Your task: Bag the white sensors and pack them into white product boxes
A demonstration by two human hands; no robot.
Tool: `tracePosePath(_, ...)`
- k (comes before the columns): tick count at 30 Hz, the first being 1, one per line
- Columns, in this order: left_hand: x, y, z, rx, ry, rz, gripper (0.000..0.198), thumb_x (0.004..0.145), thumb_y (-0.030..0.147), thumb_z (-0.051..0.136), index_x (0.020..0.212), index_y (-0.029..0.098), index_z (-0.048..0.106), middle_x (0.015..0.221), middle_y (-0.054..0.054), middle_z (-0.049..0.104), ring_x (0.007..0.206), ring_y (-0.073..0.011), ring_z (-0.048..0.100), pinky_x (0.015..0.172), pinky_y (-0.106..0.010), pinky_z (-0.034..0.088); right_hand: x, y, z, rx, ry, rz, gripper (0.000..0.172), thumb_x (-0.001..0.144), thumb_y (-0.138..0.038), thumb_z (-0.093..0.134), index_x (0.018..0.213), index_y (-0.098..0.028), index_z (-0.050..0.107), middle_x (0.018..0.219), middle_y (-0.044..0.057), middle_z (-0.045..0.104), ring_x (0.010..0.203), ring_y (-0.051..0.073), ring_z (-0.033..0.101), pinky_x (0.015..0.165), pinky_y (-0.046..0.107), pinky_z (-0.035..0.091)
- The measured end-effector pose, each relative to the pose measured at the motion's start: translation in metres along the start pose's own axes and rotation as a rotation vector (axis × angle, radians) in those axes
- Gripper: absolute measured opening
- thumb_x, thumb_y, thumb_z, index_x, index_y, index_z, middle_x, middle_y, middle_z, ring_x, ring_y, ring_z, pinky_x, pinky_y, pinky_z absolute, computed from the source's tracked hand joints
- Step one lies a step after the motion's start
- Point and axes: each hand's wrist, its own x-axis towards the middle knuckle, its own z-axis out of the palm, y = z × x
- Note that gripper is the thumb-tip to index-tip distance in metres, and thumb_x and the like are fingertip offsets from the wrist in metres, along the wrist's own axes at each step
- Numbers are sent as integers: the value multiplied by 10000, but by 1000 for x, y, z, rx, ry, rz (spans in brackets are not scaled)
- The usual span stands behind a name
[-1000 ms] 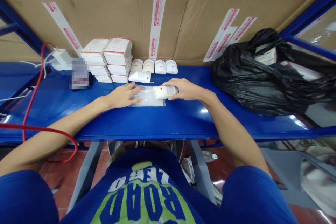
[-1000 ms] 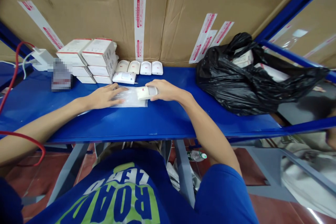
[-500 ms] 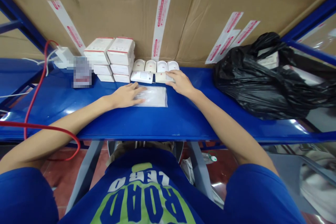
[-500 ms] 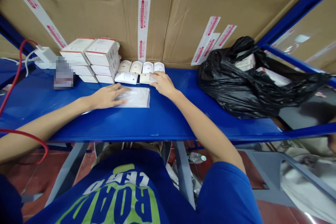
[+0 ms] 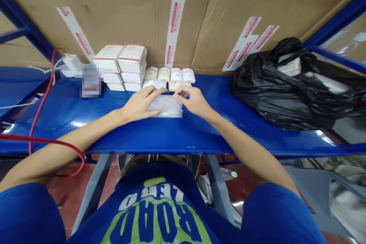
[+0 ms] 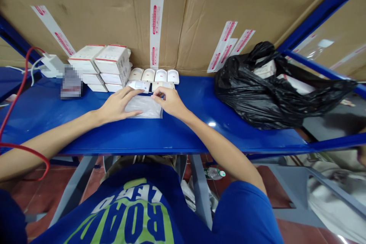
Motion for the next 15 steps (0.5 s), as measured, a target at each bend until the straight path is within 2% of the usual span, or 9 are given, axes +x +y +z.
tracePosePath(4, 1, 0, -2, -72, 40, -15, 725, 947, 664, 554, 1480, 176, 514, 1288, -152, 632, 1157, -323, 601, 1068, -459, 471, -1, -3, -2, 6, 51, -7, 133, 858, -281, 611, 745, -211, 619, 770, 23, 683, 734, 174, 578, 734, 343, 459)
tracePosePath(7, 3, -1, -5, -180, 50, -83, 570, 996, 595, 478, 1346, 168, 619, 1212, -133, 689, 1083, -290, 630, 1035, -444, 481, -1, -4, -3, -16, 73, 6, 167, 888, -272, 585, 731, -216, 575, 721, 7, 626, 702, 167, 542, 716, 336, 427)
tracePosePath(11, 5, -5, -7, -362, 101, -224, 391, 982, 511, 510, 990, 181, 718, 918, -64, 729, 811, -197, 623, 854, -350, 519, 0, -3, -5, -64, 91, 33, 280, 945, -252, 535, 669, -230, 490, 649, -11, 544, 662, 155, 500, 694, 325, 388)
tracePosePath(15, 7, -10, -7, -493, 176, -324, 299, 889, 497, 645, 825, 208, 689, 726, -4, 653, 655, -148, 507, 671, -288, 460, 0, 2, -4, -82, 94, 71, 406, 983, -301, 524, 595, -238, 422, 578, -18, 500, 609, 147, 478, 656, 322, 371)
